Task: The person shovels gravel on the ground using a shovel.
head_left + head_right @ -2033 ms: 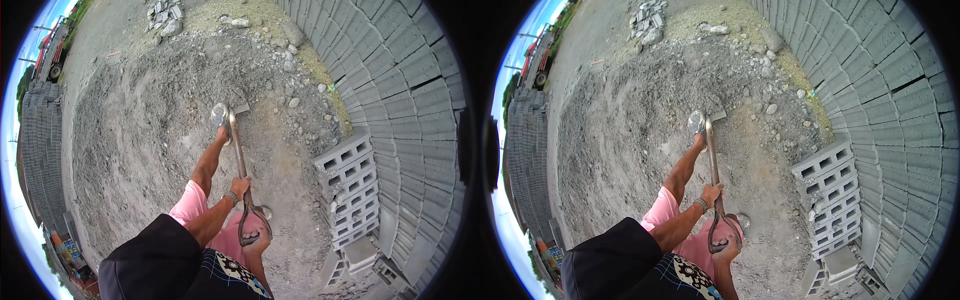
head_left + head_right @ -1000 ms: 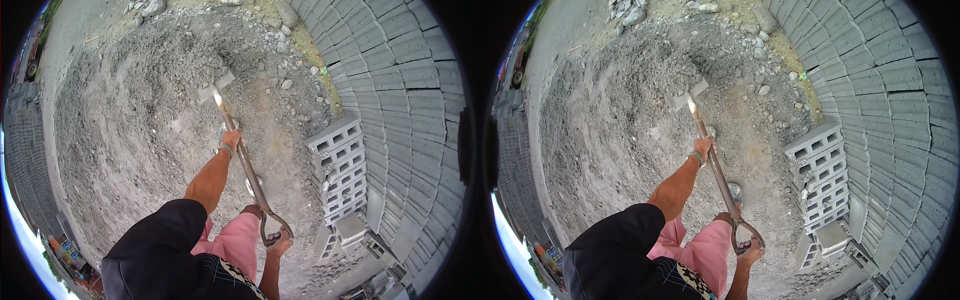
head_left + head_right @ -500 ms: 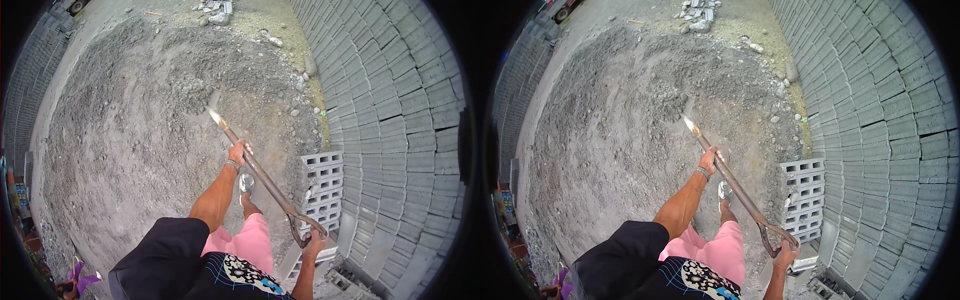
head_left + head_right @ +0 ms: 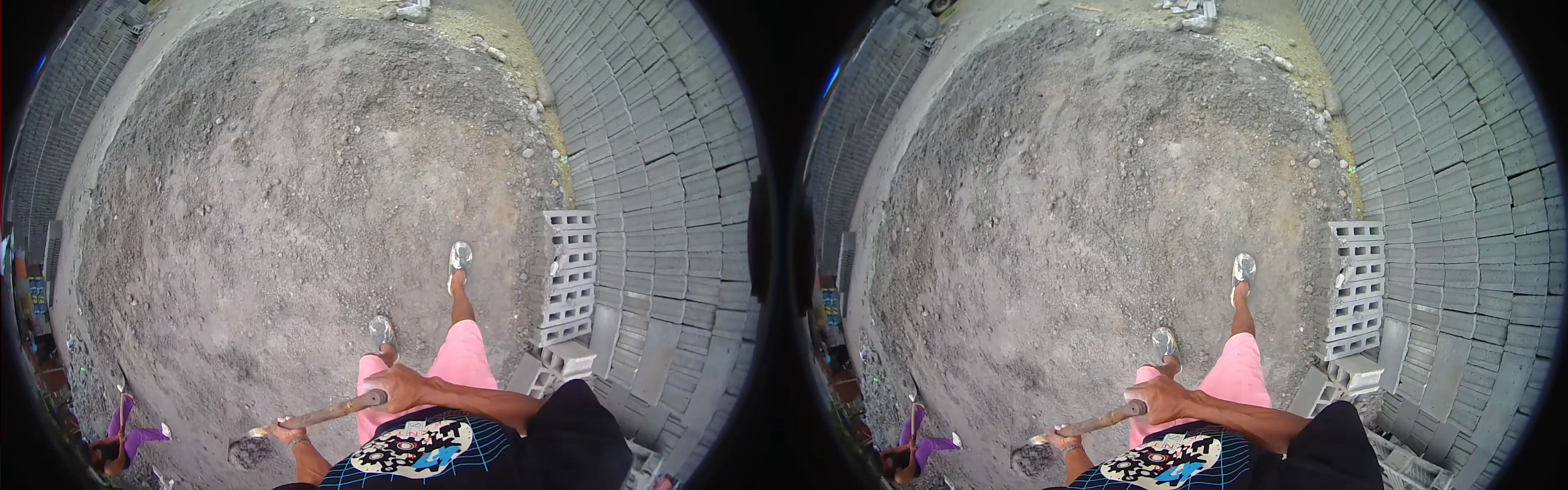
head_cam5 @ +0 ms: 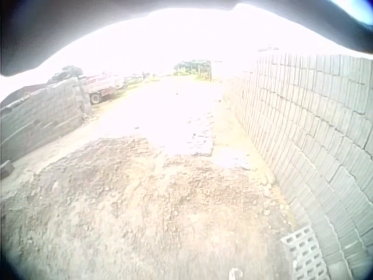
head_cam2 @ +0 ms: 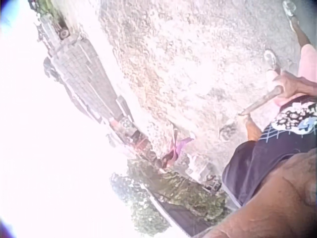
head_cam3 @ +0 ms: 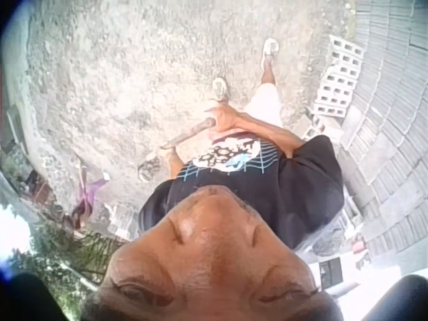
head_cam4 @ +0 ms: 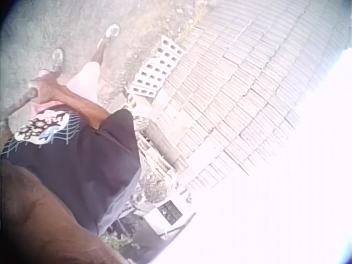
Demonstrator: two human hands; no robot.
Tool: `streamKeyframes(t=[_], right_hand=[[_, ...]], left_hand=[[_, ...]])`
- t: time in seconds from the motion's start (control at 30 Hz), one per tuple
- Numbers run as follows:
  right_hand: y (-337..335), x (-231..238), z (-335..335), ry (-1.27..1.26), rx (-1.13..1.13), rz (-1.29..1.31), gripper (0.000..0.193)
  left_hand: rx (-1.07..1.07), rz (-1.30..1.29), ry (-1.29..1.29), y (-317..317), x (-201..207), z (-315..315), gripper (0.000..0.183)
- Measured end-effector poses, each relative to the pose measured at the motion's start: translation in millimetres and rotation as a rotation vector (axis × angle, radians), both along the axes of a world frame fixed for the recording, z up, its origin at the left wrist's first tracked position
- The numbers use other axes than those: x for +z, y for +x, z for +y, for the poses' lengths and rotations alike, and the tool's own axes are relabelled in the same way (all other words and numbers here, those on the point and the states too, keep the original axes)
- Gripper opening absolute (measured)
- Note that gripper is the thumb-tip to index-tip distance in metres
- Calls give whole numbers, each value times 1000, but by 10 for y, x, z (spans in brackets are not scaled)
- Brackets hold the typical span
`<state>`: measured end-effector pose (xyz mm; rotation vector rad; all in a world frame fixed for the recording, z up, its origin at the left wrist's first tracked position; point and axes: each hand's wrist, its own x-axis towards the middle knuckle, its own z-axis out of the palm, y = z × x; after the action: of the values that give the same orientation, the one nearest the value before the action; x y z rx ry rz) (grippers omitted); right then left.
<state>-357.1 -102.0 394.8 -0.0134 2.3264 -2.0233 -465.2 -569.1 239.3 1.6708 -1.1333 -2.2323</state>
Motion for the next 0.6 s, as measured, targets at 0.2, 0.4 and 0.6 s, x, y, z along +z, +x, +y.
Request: streamKeyframes(t=[0.2,0.4,0.6], right_hand=[[-900,196,-1012,-205,218,-60,25],[-302,92,-72,57,-74,-304,25],[1075,450,1176,-116,-715,-569,41]], left_hand=[[-4,-18,-542,637,946,-1531,17],[-173,-263,-64,77,-400,-227,9],[-864,-315,293,-412,-1047,2957,9]])
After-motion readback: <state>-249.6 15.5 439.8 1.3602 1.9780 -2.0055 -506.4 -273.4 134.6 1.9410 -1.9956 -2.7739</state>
